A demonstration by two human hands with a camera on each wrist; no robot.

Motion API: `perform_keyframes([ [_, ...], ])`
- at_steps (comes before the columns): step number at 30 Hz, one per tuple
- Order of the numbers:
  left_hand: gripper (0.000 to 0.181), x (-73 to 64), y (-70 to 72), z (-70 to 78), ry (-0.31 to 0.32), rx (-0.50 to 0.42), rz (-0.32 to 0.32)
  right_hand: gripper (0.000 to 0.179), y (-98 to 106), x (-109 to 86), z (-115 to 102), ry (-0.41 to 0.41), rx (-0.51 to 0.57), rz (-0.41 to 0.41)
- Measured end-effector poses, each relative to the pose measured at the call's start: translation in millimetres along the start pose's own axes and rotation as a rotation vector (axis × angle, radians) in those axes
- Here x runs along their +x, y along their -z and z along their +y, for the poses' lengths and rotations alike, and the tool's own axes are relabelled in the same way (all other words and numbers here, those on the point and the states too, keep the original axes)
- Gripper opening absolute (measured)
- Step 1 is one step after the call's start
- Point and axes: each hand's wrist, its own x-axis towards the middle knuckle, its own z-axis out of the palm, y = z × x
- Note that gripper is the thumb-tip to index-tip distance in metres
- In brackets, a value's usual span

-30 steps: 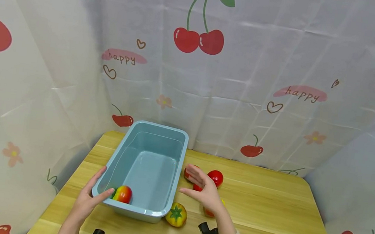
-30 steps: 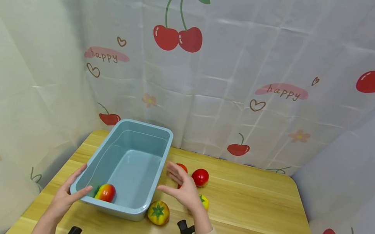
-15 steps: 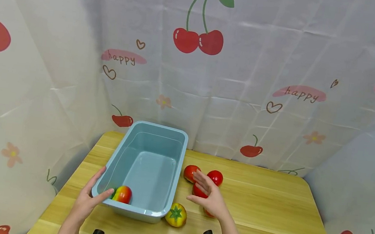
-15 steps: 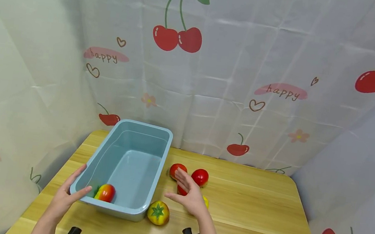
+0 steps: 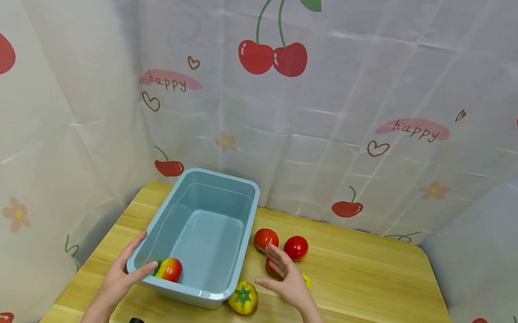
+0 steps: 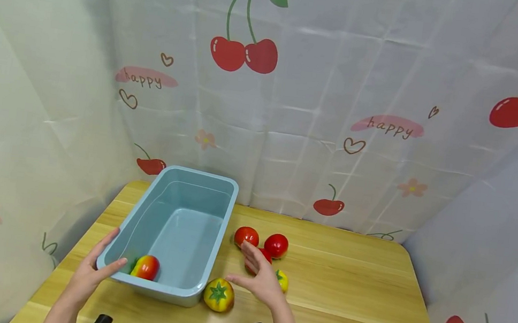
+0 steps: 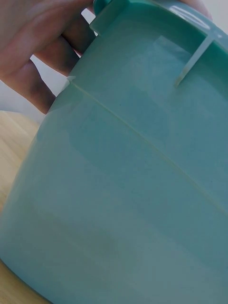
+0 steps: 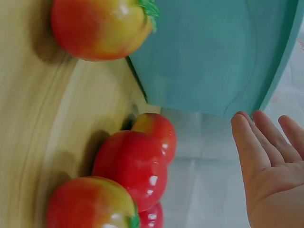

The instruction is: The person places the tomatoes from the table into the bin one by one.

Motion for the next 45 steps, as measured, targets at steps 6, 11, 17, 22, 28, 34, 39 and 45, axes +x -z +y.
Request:
perform_keyframes([
  [6,0.075,0.1,-0.6,0.2,0.002,-0.004,0.001,0.078,-3,0.6,25,-0.024,0.017,0.017],
  [11,0.075,-0.2,-0.7,-0.5,-0.003,-0.001,0.004,0.078,-6,0.3,41,-0.027,-0.003,0.028],
  [17,0.076,-0.2,-1.0,-1.1,-0.010,-0.008,0.006,0.077,-13,-3.1,47,-0.039,0.001,0.020],
  [22,0.076,0.2,-0.9,-1.2,-0.013,-0.014,0.007,0.074,-19,-6.4,40,-0.056,-0.030,0.010],
  [28,0.076,0.1,-0.9,-1.1,-0.006,-0.018,0.005,0.071,-23,-8.9,26,-0.059,-0.011,0.000],
  [34,0.076,0.2,-1.3,-1.5,-0.009,-0.021,0.005,0.070,-24,-9.5,31,-0.070,0.009,0.012],
  [39,0.076,0.6,-1.1,-1.3,-0.012,-0.015,0.003,0.070,-25,-9.1,38,-0.074,0.026,0.014],
  [45,0.075,-0.1,-0.7,-0.5,-0.018,-0.006,0.003,0.071,-26,-8.7,42,-0.080,0.036,-0.008],
])
